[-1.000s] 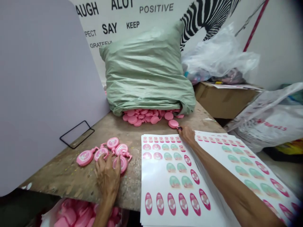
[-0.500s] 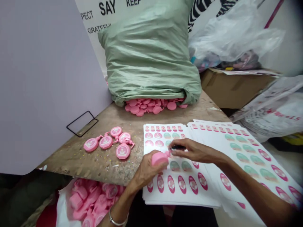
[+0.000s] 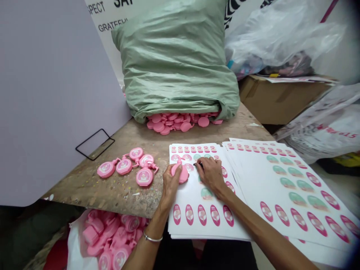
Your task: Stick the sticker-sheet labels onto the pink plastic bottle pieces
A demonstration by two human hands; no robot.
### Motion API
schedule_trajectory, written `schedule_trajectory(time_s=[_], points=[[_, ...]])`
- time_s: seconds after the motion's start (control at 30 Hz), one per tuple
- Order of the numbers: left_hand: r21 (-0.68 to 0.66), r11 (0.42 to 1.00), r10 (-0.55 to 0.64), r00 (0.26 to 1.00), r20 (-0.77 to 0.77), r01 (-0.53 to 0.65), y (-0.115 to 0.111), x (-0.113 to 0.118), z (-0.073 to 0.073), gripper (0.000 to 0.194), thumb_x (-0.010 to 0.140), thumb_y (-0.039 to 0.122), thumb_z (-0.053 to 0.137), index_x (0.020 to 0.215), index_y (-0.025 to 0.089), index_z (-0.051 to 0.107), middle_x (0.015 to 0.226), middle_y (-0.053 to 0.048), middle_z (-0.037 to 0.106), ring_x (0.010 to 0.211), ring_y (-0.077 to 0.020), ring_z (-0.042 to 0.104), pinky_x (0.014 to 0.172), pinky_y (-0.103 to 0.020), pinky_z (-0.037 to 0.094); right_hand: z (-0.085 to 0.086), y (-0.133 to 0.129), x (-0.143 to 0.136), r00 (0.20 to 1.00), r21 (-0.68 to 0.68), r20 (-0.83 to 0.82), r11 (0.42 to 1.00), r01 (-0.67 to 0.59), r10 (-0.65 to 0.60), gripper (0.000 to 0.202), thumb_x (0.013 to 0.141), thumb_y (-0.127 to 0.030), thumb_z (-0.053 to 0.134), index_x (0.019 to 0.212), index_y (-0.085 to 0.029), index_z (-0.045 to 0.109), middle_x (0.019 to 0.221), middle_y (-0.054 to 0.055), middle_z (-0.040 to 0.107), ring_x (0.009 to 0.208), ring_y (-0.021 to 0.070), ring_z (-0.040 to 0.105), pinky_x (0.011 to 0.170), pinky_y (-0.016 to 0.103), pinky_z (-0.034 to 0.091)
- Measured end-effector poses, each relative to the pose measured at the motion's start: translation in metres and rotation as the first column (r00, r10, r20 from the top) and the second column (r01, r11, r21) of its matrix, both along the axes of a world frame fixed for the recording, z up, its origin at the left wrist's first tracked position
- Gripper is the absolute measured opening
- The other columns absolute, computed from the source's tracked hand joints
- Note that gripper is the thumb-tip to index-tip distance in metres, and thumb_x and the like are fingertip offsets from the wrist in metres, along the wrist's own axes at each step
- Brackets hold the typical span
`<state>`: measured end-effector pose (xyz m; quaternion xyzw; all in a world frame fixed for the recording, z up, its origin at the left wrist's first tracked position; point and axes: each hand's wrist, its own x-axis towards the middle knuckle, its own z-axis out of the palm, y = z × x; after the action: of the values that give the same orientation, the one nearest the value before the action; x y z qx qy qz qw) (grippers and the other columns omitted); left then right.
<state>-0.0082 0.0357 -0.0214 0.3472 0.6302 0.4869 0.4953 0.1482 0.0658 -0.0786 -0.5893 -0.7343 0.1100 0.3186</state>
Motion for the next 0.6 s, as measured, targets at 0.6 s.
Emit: schedule_trajectory(time_s=[0.6], points=[[-0.005, 0.993, -0.12, 0.991, -0.065, 0.12, 0.0005, -0.0023, 0.0037, 0.045, 0.075, 0.051, 0.067, 0.1, 0.015, 0.059, 0.088, -0.006, 0.063, 0.067, -0.0157, 0.066, 0.053, -0.023, 0.056, -0.0026, 0.0045, -0.0024, 0.997, -0.154, -0.068, 0.988, 0.017, -0.028, 0.016, 0.087, -0.035, 0.051, 0.082, -0.021, 0.056, 0.079, 0.004, 0.066, 0.079, 0.0215, 0.053, 0.072, 0.033, 0.026]])
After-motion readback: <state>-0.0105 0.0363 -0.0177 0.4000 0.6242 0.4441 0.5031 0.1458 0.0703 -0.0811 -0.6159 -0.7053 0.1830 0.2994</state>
